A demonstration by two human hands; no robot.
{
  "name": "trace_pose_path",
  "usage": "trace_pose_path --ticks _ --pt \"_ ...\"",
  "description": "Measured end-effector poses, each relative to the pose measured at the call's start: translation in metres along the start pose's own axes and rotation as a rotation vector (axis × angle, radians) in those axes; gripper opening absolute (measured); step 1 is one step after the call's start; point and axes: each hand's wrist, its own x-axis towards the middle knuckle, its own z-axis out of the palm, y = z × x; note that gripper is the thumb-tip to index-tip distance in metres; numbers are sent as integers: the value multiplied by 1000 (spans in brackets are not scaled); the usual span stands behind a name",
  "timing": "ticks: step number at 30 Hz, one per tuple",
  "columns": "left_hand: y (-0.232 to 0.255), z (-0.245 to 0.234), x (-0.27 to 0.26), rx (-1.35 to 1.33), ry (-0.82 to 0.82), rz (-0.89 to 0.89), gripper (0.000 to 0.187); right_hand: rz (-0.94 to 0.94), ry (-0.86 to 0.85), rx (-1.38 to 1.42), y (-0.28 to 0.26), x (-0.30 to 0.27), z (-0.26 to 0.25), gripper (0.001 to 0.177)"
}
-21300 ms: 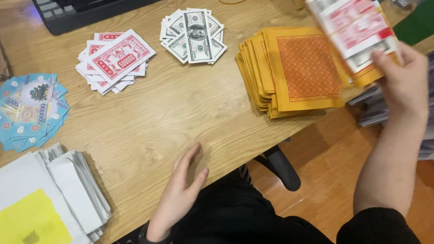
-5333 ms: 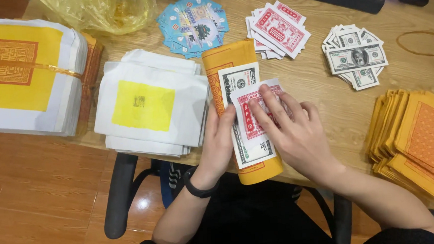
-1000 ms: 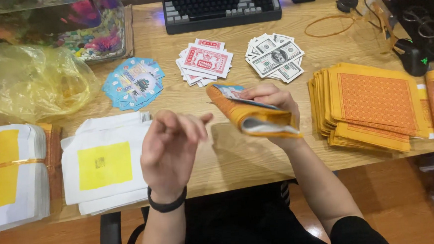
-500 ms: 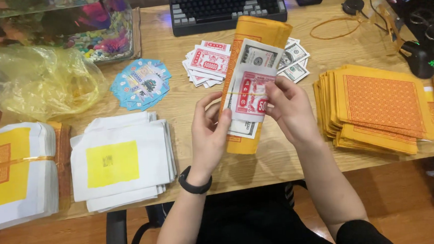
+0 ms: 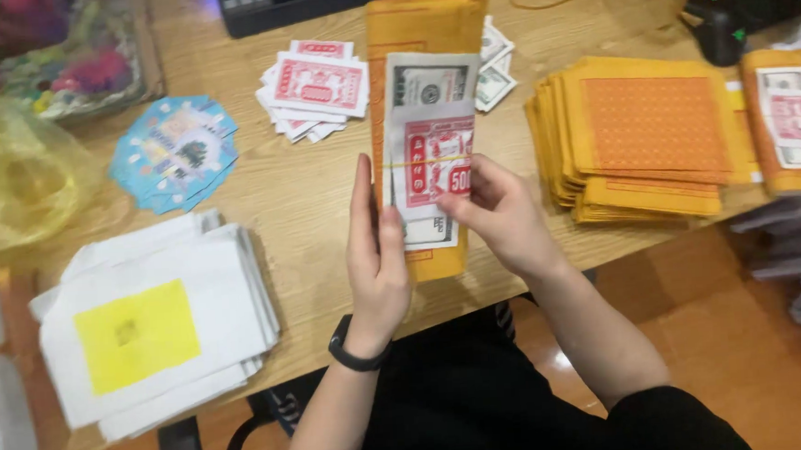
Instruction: Sorting and bundling various types of joss paper and paper offerings at a desk
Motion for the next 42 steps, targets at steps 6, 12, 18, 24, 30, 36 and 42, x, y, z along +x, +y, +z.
trace_pose_path --ticks 6,12,18,24,30,36,42 --pt "3 -4 -20 -163 -113 -41 66 82 125 -114 -37 -1 -107 32" --pt "-8 -44 -43 -75 111 -354 36 33 520 -466 -65 -19 -270 25" --pt "-28 -65 -61 -194 275 -299 35 348 848 -544 -23 -34 -468 41" --pt "-22 -75 -64 -120 356 -268 36 -230 795 -1784 -22 -22 -457 24" --pt "-23 -83 -74 -218 389 -349 40 106 534 -1762 33 -5 -430 33" --pt "-17 -94 -71 -103 392 -279 28 191 565 -1522 17 -1 -408 50" --pt "-16 -89 -72 -111 328 -302 27 69 535 -1600 26 18 -433 40"
